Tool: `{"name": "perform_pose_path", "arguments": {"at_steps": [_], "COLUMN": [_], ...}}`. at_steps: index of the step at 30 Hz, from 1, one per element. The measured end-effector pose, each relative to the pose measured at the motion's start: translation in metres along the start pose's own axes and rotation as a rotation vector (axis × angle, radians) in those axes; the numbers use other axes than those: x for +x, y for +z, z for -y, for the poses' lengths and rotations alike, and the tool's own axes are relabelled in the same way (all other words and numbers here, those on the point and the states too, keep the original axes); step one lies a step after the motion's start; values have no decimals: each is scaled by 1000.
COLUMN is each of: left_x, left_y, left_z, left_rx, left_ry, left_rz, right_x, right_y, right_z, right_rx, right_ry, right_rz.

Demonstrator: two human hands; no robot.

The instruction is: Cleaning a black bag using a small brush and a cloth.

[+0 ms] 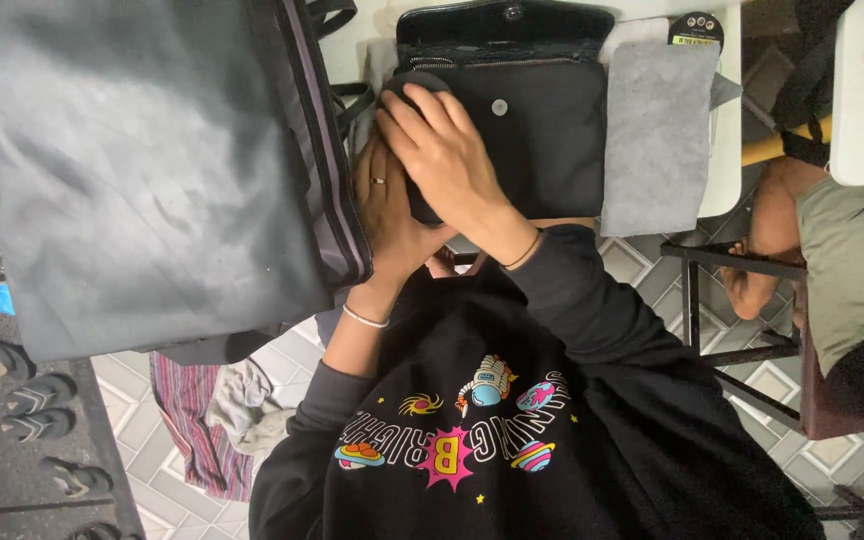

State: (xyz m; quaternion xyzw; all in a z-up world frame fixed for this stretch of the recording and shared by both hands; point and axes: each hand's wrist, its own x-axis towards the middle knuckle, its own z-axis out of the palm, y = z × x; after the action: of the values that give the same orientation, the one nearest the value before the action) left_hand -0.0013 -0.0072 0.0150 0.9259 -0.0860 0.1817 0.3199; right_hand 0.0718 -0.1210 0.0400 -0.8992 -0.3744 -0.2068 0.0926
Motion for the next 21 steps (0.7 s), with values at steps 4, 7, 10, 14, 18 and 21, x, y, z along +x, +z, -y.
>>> {"name": "perform_pose_path", "arguments": {"at_steps": [4,7,10,14,18,21], "left_x": [-3,-7,-5,1,-1,-3], "left_y": [9,19,14,9,12,10], "left_z": [9,12,8,4,6,12], "left_rx": [-52,-42,-56,-45,-32,-59], "left_ry": [-5,-43,-55,-8,-26,13], "left_rz": [-32,-45,-44,-88,-66,-65], "right_x": [-20,-36,-35,-19,-31,-60], "right_y": [-7,-25,-48,-34,-35,-36], "right_z": [-14,-38,-42,-44,-47,-59], "right_rx": [-17,-76,-110,73,188,243], "right_ry": [60,221,230,47,11,45], "right_rz": [99,107,66,-109,174,201]}}
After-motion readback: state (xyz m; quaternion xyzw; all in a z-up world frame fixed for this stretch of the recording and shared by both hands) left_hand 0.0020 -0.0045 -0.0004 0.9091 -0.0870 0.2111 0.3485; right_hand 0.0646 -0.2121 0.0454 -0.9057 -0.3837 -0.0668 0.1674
